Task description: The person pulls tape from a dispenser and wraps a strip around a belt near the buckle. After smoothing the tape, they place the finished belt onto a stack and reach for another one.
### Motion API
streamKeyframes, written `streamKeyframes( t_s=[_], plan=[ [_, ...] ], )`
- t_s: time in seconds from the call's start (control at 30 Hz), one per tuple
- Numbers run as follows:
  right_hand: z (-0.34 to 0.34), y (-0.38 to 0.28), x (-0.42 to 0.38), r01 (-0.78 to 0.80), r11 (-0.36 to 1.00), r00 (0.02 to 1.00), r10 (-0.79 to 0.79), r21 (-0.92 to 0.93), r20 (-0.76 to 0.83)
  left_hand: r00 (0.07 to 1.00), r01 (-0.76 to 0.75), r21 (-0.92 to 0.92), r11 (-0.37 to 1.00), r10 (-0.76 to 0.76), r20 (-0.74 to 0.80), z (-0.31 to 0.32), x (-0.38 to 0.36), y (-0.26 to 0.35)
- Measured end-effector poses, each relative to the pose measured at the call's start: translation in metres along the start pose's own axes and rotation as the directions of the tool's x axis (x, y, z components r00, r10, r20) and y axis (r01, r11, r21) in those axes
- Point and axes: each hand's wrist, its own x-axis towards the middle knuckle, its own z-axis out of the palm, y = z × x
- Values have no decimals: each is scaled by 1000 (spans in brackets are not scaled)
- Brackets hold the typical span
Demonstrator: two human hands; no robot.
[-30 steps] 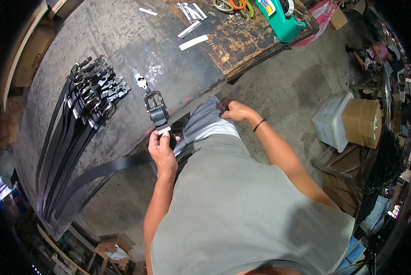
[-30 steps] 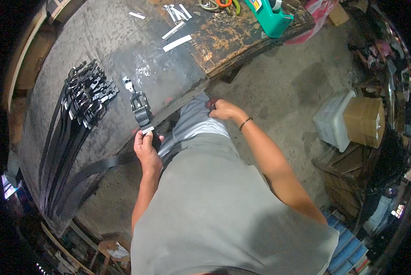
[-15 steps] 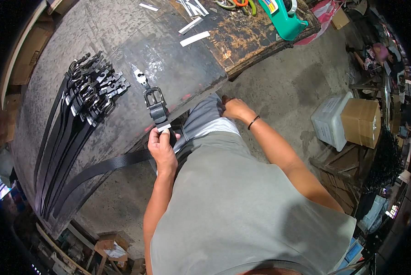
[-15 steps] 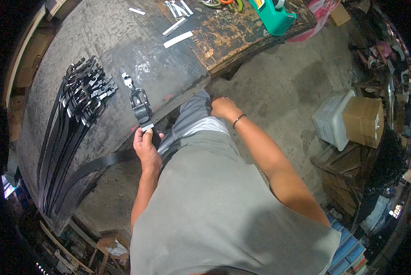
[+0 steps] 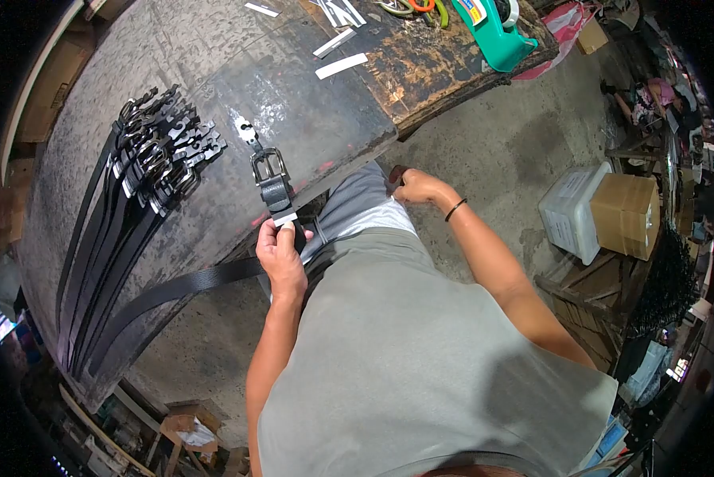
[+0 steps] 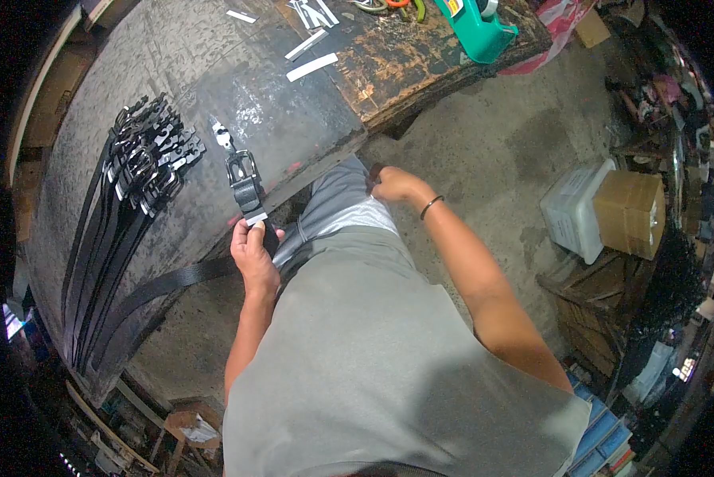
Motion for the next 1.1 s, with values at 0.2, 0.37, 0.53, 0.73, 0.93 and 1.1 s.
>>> streamKeyframes(
  t_s=[0.2, 0.37, 0.53, 0.73, 0.93, 1.1],
  plan=[
    [-10, -6, -2, -32, 992, 997, 24, 120, 70, 1000, -7, 5, 1000, 7, 0, 1, 0, 2],
    [1, 4, 6, 26, 990, 985, -49, 141, 164, 1000, 7, 14, 1000, -8, 4, 0, 0, 2],
    [21, 9, 14, 65, 967, 998, -63, -245, 16, 1000, -2, 16, 1000, 2, 6, 1, 0, 1],
    [21, -10, 4, -37, 929, 999, 21, -369, -47, 1000, -2, -1, 1000, 2, 11, 2, 0, 1],
    [16, 12, -4, 5, 972, 972, -59, -235, -226, 1000, 7, -4, 1000, -7, 3, 0, 0, 2],
    [14, 39, -3, -76, 957, 967, 139, 280, -212, 1000, 3, -11, 1000, -3, -7, 1, -1, 0]
  ],
)
